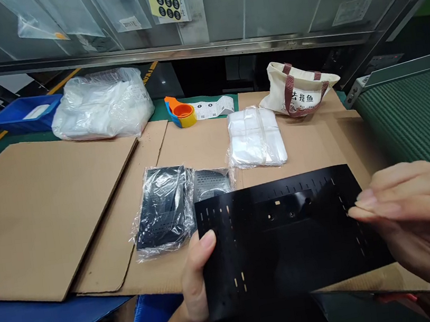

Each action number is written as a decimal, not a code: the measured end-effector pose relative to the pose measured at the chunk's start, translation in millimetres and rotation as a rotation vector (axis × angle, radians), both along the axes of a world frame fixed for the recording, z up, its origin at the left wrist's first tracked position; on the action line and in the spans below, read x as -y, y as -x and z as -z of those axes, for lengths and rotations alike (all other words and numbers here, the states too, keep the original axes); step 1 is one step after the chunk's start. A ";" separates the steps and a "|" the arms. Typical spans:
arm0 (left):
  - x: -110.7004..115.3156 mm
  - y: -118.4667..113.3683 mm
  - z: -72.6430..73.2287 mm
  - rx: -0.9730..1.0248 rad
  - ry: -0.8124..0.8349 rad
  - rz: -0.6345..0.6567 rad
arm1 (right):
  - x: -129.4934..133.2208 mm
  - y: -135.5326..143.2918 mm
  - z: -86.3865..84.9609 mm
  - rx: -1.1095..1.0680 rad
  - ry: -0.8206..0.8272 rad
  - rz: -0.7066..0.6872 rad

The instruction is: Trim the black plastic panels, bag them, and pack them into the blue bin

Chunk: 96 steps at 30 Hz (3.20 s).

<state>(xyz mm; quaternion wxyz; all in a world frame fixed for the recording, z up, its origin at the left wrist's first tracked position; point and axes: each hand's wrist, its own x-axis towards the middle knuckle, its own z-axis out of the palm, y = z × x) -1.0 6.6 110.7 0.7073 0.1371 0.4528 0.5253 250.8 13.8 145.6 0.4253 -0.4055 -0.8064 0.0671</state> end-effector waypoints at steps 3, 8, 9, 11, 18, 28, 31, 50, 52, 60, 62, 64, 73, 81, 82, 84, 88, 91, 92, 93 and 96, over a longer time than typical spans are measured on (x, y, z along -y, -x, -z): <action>1.6 1.6 3.7 -0.057 -0.020 0.027 | -4.5 4.8 -0.3 0.004 -0.063 -0.018; 7.5 0.1 12.2 -0.250 -0.077 0.041 | -18.9 33.7 -1.1 0.235 0.048 -0.040; 8.1 -0.8 13.2 -0.258 -0.082 0.054 | -21.6 38.6 0.1 0.258 0.086 -0.050; 7.8 -2.6 14.1 -0.251 -0.075 0.089 | -26.3 45.4 2.7 0.270 0.139 -0.058; -2.1 -3.0 8.9 -0.161 -0.037 0.049 | -29.6 33.4 -4.6 0.084 0.032 0.076; -12.6 9.0 21.2 -0.043 0.005 -0.104 | -9.8 -9.0 52.6 -0.687 0.471 0.105; -18.1 11.8 34.6 -0.064 0.003 -0.115 | 3.3 4.8 67.7 -0.828 0.842 -0.077; -70.9 19.5 16.7 -1.198 -0.901 0.602 | 20.9 20.0 91.8 -1.000 0.936 -0.034; -76.0 15.6 18.9 -1.113 -0.888 0.499 | 21.0 18.6 91.8 -1.051 0.958 0.024; -71.9 15.2 21.4 -1.307 -1.029 0.047 | 18.9 18.0 92.7 -1.133 0.946 0.122; -65.4 15.1 17.3 -1.369 -1.172 0.297 | 16.8 18.5 94.3 -1.169 0.927 0.100; -57.8 14.8 12.2 -1.403 -1.223 0.533 | 14.2 19.4 95.9 -1.224 0.900 0.081; -17.0 40.9 -25.2 -0.657 -1.224 1.175 | 2.9 20.1 101.2 -1.552 0.893 0.340; -38.2 28.0 33.0 -0.542 -0.955 0.079 | -3.4 28.0 95.3 -1.686 0.970 0.173; -40.1 22.5 36.4 -0.508 -0.895 0.112 | -3.2 29.0 94.5 -1.692 0.977 0.154; -38.8 12.3 38.4 -0.425 -0.775 0.161 | -1.9 30.3 94.1 -1.675 1.004 0.120; -27.2 -0.5 35.0 -0.313 -0.641 0.164 | 1.6 30.5 99.4 -1.644 1.067 0.159; -23.4 -2.8 34.9 -0.295 -0.623 0.136 | 3.4 29.4 105.3 -1.659 1.090 0.260; -23.1 -3.0 35.3 -0.301 -0.624 0.131 | 3.9 28.9 106.8 -1.664 1.097 0.273; -23.0 -3.2 35.8 -0.309 -0.626 0.129 | 4.4 28.4 108.0 -1.668 1.102 0.272; -22.4 -4.7 37.1 -0.322 -0.628 0.123 | 6.1 27.0 110.2 -1.670 1.098 0.226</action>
